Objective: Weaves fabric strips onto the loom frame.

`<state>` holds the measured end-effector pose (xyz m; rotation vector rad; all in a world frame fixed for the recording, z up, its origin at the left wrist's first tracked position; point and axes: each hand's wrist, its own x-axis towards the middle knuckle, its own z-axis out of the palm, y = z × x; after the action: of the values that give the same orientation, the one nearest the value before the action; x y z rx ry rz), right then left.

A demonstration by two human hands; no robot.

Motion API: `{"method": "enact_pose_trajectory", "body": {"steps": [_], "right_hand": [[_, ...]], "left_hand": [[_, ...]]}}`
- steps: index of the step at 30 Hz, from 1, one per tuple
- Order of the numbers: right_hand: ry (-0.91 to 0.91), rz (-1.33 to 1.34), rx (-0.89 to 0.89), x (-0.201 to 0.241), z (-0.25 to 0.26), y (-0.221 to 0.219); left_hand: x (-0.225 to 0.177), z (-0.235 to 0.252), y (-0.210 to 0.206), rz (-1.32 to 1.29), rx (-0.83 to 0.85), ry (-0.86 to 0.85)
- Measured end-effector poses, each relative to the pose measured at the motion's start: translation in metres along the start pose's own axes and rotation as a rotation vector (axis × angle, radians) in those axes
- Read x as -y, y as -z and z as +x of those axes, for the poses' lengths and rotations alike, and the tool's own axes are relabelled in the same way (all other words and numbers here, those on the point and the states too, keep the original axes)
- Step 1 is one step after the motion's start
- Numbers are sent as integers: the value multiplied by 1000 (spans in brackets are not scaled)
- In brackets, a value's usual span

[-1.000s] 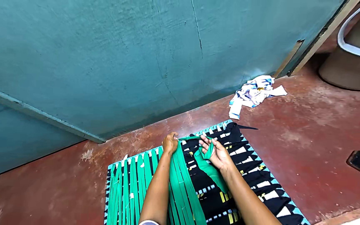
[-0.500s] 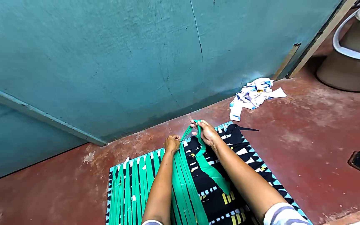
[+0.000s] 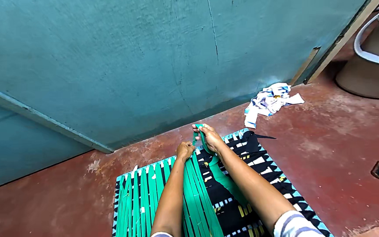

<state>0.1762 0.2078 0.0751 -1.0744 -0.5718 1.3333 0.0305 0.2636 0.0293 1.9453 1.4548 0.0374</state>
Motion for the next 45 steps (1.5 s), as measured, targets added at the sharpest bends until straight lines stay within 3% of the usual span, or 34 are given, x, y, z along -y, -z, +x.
{"method": "enact_pose_trajectory", "body": {"steps": [4,7,11,14,17,21,25,31,36,41,45], "right_hand": [[-114,-99,22,9,-68,30],[-251,-215,55,-12,-122,57],[-388,-394,73,-54,-168,74],[-366,-702,118,-78,-186,82],[-305,-958,199,-85,-201,89],[-249,-1154,334,-67,-230,91],[-218,-1153,488,-50,-259,108],[-139,-1055,564,-34,-301,143],[-111,-955,471,-11,-337,171],[-10,-825,394,-2,-385,195],[-6,-918,359,-9,-421,210]], "left_hand": [[0,8,7,-20,112,-28],[1,8,14,31,198,-125],[-20,-7,13,427,195,-198],[-18,-28,-5,587,28,-251],[1,-56,-39,519,-254,-339],[11,-115,-89,382,-454,-647],[12,-176,-130,314,-398,-841],[19,-238,-173,205,-486,-1003],[13,-275,-173,93,-567,-975],[-1,-322,-180,232,-598,-996],[-8,-351,-203,312,-618,-1037]]}}
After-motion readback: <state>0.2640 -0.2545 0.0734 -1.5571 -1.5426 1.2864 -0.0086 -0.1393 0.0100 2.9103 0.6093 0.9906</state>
